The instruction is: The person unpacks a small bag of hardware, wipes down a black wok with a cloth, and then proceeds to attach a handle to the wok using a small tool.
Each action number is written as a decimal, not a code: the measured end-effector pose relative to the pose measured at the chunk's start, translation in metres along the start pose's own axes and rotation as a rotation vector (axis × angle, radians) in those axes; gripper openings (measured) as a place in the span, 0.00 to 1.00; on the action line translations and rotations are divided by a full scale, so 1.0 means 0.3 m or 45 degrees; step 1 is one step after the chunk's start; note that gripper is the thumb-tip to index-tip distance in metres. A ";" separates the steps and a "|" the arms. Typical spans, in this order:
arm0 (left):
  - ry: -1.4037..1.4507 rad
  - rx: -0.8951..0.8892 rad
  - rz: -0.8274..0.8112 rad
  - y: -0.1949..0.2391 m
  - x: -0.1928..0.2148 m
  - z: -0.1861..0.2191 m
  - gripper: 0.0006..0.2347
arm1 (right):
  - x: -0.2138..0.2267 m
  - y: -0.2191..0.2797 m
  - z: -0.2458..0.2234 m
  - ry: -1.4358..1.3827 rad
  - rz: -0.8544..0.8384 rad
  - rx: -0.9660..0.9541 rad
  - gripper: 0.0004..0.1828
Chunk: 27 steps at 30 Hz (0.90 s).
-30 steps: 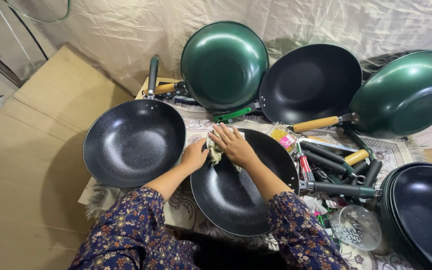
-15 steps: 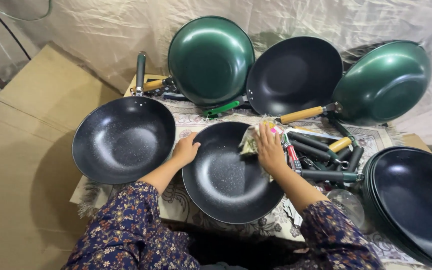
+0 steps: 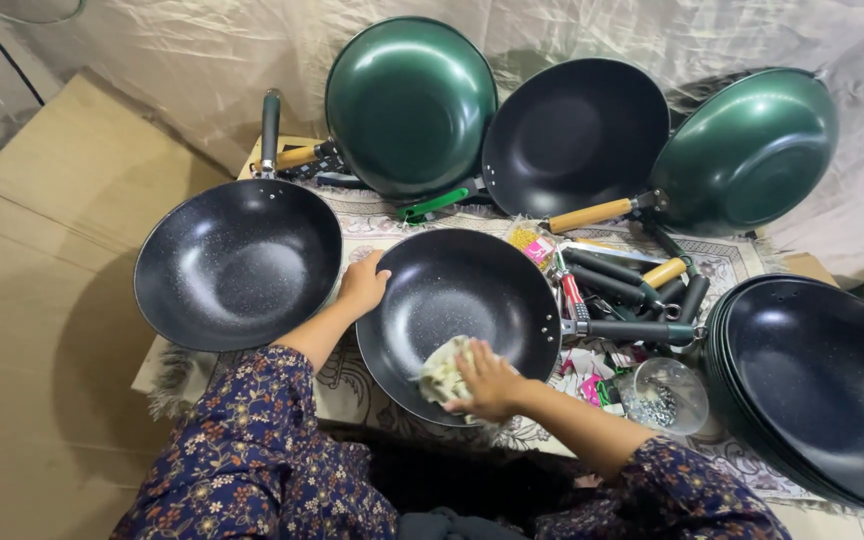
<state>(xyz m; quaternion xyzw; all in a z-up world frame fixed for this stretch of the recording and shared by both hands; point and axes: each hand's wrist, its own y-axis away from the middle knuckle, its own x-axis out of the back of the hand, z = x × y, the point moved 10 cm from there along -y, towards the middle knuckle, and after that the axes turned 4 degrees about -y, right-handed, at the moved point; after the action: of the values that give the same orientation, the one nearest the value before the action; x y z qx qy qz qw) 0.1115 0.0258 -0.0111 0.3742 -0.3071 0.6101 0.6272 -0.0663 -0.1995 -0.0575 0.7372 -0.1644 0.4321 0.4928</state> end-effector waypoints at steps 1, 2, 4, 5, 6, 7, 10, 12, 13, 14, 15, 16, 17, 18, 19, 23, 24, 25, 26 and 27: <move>0.000 -0.001 -0.001 0.002 -0.002 0.000 0.19 | 0.008 0.011 -0.040 -0.001 0.000 -0.001 0.63; 0.016 0.009 0.006 0.002 -0.001 -0.002 0.19 | 0.015 0.022 -0.100 -0.151 -0.026 0.088 0.58; 0.033 0.020 0.012 0.002 -0.003 -0.003 0.19 | 0.015 0.012 -0.191 -0.300 -0.052 0.176 0.53; 0.055 0.015 0.025 0.003 -0.002 -0.004 0.18 | 0.021 -0.009 -0.234 -0.442 -0.016 0.230 0.52; 0.076 0.009 0.040 -0.001 0.002 -0.003 0.18 | 0.032 -0.032 -0.274 -0.582 0.021 0.284 0.50; 0.077 0.007 0.043 -0.017 -0.016 -0.020 0.18 | 0.065 -0.030 -0.310 -0.580 0.024 0.284 0.50; 0.195 -0.028 0.112 -0.044 -0.042 -0.063 0.16 | 0.205 -0.041 -0.419 -0.767 0.265 0.424 0.46; 0.383 -0.023 0.115 -0.049 -0.058 -0.084 0.15 | 0.311 -0.060 -0.456 -0.950 0.618 0.602 0.40; 0.380 -0.017 0.119 -0.077 -0.097 -0.127 0.15 | 0.310 -0.103 -0.469 -0.950 0.614 0.609 0.40; 0.597 -0.042 0.091 -0.114 -0.137 -0.160 0.15 | 0.322 -0.149 -0.461 -1.001 0.659 0.569 0.40; 0.812 -0.069 0.063 -0.151 -0.176 -0.191 0.15 | 0.335 -0.195 -0.452 -1.052 0.704 0.529 0.40; 0.810 -0.071 0.069 -0.144 -0.153 -0.181 0.15 | 0.327 -0.249 -0.436 -1.050 0.707 0.535 0.40; 1.098 -0.033 -0.018 -0.138 -0.156 -0.174 0.20 | 0.322 -0.305 -0.402 -1.044 0.754 0.476 0.40; 1.384 0.010 -0.113 -0.124 -0.166 -0.162 0.27 | 0.309 -0.357 -0.369 -1.042 0.796 0.414 0.40; 1.383 0.011 -0.112 -0.117 -0.162 -0.160 0.27 | 0.317 -0.400 -0.344 -1.043 0.796 0.416 0.40; 1.834 0.013 -0.374 0.011 -0.088 -0.016 0.36 | 0.417 -0.429 -0.280 -0.665 0.892 0.254 0.42; 1.803 0.123 -0.296 0.059 -0.037 0.003 0.39 | 0.465 -0.396 -0.280 -0.553 0.938 0.236 0.44; 1.806 0.125 -0.295 0.005 -0.094 -0.061 0.39 | 0.463 -0.400 -0.267 -0.552 0.935 0.237 0.44; 1.750 0.169 -0.288 -0.052 -0.152 -0.137 0.39 | 0.471 -0.403 -0.261 -0.491 0.958 0.238 0.46; 1.694 0.213 -0.280 -0.107 -0.209 -0.212 0.41 | 0.479 -0.405 -0.255 -0.431 0.981 0.240 0.47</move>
<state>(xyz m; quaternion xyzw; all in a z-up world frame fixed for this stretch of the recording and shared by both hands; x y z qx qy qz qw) 0.1346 0.0468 -0.1007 -0.0045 0.2322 0.6647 0.7101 0.0606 -0.0508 -0.0030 0.7242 -0.4660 0.4706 0.1922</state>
